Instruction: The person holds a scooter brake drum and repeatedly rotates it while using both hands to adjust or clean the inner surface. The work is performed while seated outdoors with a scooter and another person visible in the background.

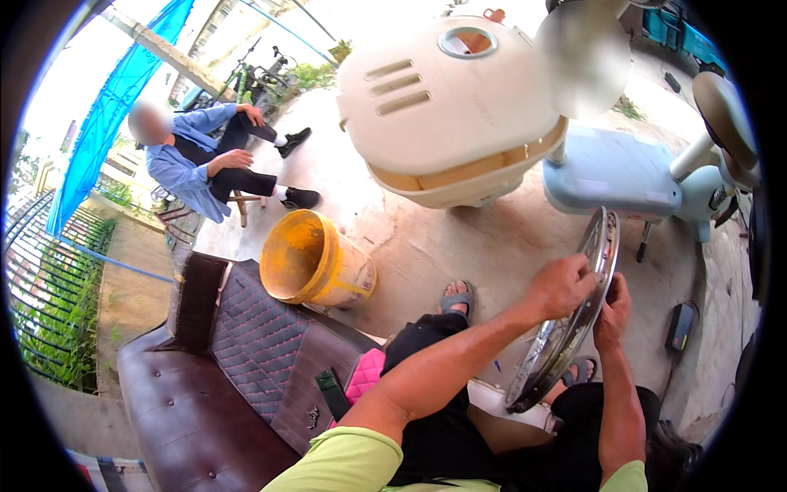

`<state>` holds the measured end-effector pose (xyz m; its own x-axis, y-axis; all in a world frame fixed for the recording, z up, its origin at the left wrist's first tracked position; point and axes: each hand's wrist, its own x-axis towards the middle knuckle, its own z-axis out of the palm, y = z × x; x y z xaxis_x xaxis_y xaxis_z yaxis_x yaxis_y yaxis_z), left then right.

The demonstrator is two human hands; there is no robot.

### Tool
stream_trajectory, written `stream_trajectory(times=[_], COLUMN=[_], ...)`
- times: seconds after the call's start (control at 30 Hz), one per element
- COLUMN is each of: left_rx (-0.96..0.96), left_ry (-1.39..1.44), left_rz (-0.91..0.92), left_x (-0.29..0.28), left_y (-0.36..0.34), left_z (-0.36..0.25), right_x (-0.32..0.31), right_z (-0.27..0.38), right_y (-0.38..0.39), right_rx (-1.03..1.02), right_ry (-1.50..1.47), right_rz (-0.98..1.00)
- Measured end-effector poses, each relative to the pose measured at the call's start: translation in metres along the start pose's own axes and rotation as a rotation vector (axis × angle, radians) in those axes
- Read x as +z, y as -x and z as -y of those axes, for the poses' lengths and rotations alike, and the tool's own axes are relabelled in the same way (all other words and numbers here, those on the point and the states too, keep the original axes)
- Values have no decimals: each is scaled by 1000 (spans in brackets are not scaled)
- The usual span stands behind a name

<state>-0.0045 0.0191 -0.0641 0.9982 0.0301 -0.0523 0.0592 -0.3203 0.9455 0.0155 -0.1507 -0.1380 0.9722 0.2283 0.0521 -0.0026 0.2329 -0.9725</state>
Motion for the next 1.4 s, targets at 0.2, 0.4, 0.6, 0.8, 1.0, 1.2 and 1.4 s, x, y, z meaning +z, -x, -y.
stream_trajectory(times=[0.2, 0.4, 0.6, 0.8, 1.0, 1.2, 1.4], left_rx=[-7, -17, 16, 50, 68, 20, 36], left_ry=[6, -2, -22, -57, -44, -16, -30], left_rz=[21, 0, -32, -21, -39, 14, 8], left_x=[-1, -6, -4, -3, -4, -4, -3], left_y=[-2, 0, 0, -1, 1, 1, 0], left_z=[-4, -4, 5, -6, 2, -5, -4], right_x=[0, 6, 9, -7, 3, -4, -8], right_z=[5, 5, 13, 1, 7, 3, -2], right_y=[-3, -3, -2, -4, -1, -2, -2], right_rx=[20, -8, 8, -65, -40, 16, -11], right_ry=[-57, 93, 121, 105, 218, 20, 64], right_rz=[0, 6, 37, -4, 21, 13, 52])
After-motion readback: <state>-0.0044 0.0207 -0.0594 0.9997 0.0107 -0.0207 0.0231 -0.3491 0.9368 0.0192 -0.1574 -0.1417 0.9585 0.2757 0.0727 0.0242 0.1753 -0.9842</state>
